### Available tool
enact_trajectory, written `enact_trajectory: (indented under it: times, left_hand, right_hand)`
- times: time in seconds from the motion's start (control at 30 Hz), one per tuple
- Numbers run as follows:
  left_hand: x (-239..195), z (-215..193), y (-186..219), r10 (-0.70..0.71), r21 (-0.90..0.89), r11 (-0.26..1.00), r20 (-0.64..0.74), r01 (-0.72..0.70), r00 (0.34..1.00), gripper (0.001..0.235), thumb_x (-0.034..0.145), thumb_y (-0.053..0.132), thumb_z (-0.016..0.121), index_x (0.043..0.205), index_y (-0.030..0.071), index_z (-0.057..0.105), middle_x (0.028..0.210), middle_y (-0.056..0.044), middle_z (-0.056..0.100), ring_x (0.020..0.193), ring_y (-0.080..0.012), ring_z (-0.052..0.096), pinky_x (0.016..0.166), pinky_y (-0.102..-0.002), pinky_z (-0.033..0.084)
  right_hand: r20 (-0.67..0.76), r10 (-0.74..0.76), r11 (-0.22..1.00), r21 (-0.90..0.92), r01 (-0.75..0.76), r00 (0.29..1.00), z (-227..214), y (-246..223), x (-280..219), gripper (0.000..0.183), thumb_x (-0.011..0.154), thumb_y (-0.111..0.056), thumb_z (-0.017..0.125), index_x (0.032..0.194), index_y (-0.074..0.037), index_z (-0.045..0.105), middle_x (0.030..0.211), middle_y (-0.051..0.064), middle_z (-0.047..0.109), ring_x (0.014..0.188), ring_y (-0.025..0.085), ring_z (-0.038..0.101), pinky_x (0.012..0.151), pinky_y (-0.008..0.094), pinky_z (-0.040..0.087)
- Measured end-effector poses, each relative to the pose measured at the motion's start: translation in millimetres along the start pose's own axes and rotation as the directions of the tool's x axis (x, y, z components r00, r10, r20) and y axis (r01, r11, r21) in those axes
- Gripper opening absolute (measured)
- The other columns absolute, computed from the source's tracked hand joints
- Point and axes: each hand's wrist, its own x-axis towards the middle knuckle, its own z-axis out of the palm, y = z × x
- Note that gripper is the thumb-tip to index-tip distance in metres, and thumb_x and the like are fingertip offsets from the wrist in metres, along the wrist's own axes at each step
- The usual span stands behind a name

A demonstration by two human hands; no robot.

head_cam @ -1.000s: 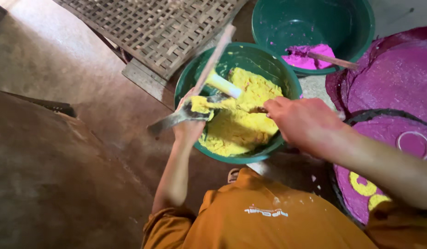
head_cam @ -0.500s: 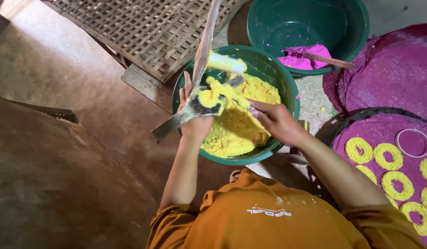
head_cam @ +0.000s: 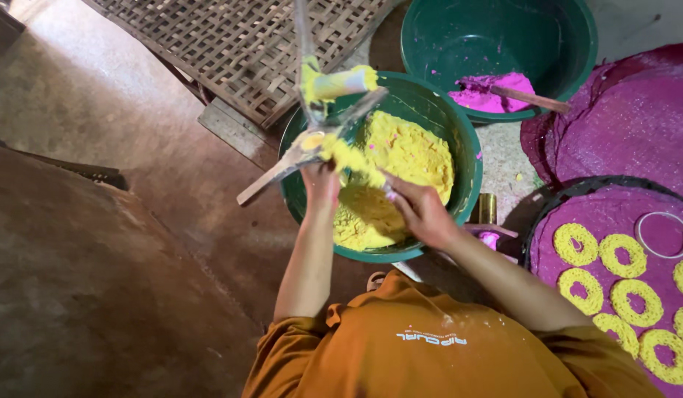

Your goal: The person uses a wooden press to form yellow dough into rings on a pink base, then fills the centers with pink dough. They repeat this process to create multiple decorative circular items on a tray.

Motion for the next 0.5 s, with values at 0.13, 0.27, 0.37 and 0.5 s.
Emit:
enact_trajectory:
  times: [0.13,0.27,0.37,0.5]
  left_hand:
    - [20.0,-30.7,30.9,-0.281,-0.016,0.959,-0.1,0.281,0.954,0.021,0.098,0.005,0.064,0.118,-0.001,0.064,0.097,-0.012,0.063,0.077,-0.019,0.057,0.064,-0.033,0.046]
    - [-4.0,-30.0,71.1,-0.257,-0.252,0.934,0.017,0.252,0.966,0.028,0.085,0.003,0.066,0.112,-0.003,0.063,0.099,-0.007,0.066,0.084,-0.0162,0.064,0.072,-0.031,0.055]
    - [-50.3,3.9,90.1,-0.383,-0.451,0.742,0.324,0.497,0.865,0.043,0.077,0.007,0.067,0.12,0.002,0.062,0.098,-0.004,0.066,0.083,-0.0163,0.064,0.07,-0.029,0.054]
    - [-122.4,49.5,106.2,-0.045,-0.323,0.297,0.935,0.899,0.351,0.044,0.091,0.004,0.071,0.132,-0.009,0.062,0.101,-0.011,0.067,0.089,-0.0188,0.064,0.081,-0.03,0.053]
  right_hand:
    - [0.13,0.469,0.854,0.187,-0.486,0.874,-3.2,14.7,-12.5,0.049,0.104,-0.019,0.053,0.151,-0.004,0.051,0.102,0.014,0.075,0.075,0.019,0.067,0.066,0.031,0.058]
    - [0.3,0.44,0.85,0.165,-0.5,0.846,-14.0,18.7,1.8,0.061,0.105,-0.019,0.052,0.162,-0.004,0.035,0.111,0.026,0.056,0.097,0.028,0.054,0.083,0.041,0.044]
    - [0.154,0.067,0.996,0.048,-0.075,0.986,-30.9,2.0,22.0,0.072,0.109,-0.028,0.055,0.164,0.002,0.021,0.15,0.024,0.045,0.131,0.03,0.052,0.11,0.044,0.041]
    - [-0.232,0.073,0.266,0.942,0.205,0.97,-84.1,-40.4,-7.3,0.094,0.103,-0.054,0.062,0.169,-0.001,0.022,0.167,0.017,0.03,0.136,0.029,0.055,0.111,0.045,0.05]
